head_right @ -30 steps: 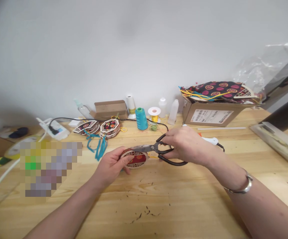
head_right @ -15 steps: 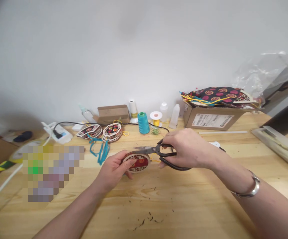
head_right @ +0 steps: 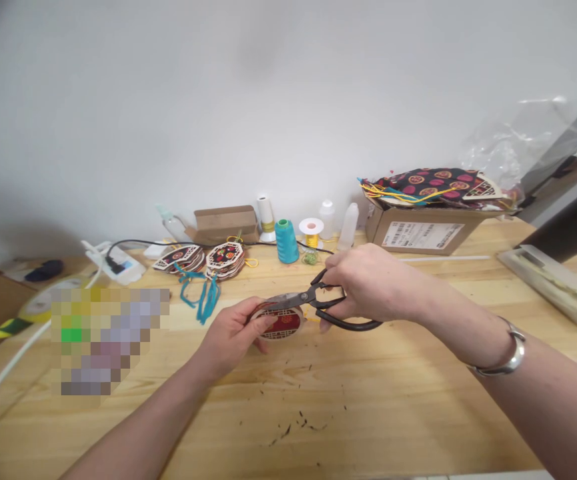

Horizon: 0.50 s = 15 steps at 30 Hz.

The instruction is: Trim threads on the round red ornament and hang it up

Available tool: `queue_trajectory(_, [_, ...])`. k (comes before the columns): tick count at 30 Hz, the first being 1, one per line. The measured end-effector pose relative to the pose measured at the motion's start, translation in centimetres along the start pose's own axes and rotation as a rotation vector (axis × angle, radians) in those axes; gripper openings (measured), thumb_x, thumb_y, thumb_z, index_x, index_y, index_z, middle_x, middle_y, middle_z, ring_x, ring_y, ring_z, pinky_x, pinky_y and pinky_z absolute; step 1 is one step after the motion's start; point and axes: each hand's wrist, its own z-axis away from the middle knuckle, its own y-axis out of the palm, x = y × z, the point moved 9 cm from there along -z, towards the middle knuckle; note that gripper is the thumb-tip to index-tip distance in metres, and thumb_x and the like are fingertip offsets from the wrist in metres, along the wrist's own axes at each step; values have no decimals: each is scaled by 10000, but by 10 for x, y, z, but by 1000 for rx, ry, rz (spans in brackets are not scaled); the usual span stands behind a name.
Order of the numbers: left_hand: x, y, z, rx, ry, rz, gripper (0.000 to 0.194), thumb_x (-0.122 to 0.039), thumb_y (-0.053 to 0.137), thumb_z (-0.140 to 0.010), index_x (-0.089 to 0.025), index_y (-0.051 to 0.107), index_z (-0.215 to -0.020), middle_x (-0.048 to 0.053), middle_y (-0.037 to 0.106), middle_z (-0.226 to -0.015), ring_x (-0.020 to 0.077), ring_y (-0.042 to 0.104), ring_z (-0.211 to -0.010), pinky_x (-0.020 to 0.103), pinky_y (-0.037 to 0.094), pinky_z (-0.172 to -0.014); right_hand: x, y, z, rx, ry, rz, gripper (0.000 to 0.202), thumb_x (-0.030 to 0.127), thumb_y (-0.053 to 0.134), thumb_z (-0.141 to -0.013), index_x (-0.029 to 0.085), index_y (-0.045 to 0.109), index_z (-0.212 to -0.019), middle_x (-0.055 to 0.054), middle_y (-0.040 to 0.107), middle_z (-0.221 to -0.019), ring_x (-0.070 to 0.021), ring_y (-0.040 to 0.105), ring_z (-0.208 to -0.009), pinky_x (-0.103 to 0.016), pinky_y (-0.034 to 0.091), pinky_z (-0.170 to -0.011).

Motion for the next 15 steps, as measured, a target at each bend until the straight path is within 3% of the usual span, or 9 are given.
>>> queue_trajectory(7, [1,0,0,7,6,-11,264,-364,562,-808,-189,671,-973,21,650,-838,164,592,-732,210,533,-460,3,-4,-4,62,25,51,326,515,678,-707,190,672,-729,-35,663,-719,-166,608,-667,-251,348,-556])
queue_trajectory(15, [4,1,0,5,2,-13,279,-396,561,-805,-181,673,-943,21,633,-815,154,574,-694,219,536,-467,8,-10,-8,25,-54,184,316,500,634,-754,187,660,-714,-32,645,-660,-157,580,-607,-269,290,-515])
